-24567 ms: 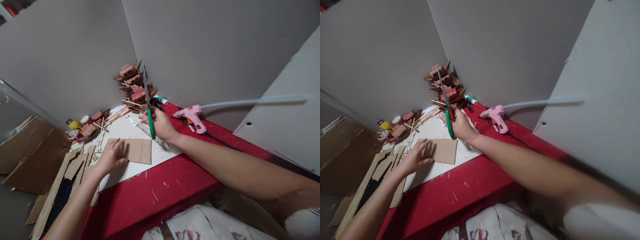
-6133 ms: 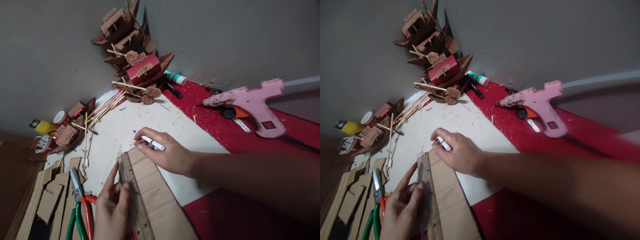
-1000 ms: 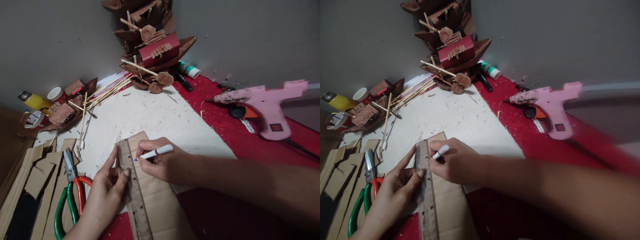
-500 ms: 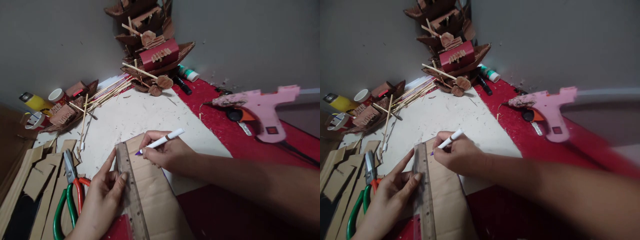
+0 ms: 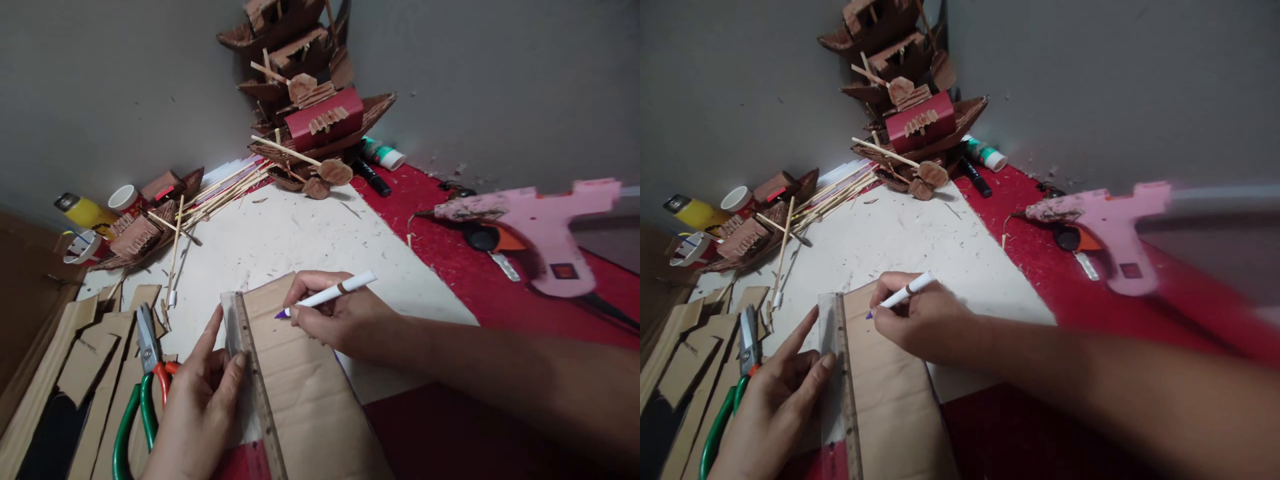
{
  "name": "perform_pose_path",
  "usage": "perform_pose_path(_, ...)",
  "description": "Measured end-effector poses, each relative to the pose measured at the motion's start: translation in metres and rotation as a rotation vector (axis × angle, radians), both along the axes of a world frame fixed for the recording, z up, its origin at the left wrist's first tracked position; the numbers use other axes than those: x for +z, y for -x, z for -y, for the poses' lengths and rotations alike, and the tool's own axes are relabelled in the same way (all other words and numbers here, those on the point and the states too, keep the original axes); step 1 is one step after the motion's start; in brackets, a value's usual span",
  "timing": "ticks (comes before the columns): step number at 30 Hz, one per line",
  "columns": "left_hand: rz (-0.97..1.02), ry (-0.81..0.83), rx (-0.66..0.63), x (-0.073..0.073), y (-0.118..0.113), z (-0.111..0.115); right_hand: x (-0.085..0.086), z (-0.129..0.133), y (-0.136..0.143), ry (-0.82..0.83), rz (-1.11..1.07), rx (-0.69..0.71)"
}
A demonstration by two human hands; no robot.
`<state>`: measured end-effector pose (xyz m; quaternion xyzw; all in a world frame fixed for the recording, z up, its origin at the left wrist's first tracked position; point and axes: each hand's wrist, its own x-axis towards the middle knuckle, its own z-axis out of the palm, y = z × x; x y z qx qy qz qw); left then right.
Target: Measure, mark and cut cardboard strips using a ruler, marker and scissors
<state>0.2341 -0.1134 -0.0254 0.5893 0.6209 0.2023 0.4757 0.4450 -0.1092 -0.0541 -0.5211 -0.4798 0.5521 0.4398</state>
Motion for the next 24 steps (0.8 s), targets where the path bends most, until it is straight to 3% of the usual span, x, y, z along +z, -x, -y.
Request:
perform_pose_path(6, 0.010, 0.001, 0.045, 0.0059, -0.0040, 0.0035, -0.0003, 0.0001, -0.0002, -0.038, 0.049, -0.005)
perform_pose_path(15, -0.008, 0.013, 0.062, 0.0039, -0.0023, 0.0035, 0.0025, 0.0012, -0.0013, -0.082, 0.102, 0.035)
perform_pose_path(20, -0.029, 0.016, 0.003, 0.0028, 0.0004, 0.0010, 0.0041, 0.0019, -0.0010, -0.099, 0.051, 0.020)
perform_pose_path(24, -0.048, 0.006, -0.029, 0.0019, 0.0026, 0.0001, 0.0061, 0.0052, 0.0020, -0.196, 0.151, 0.005)
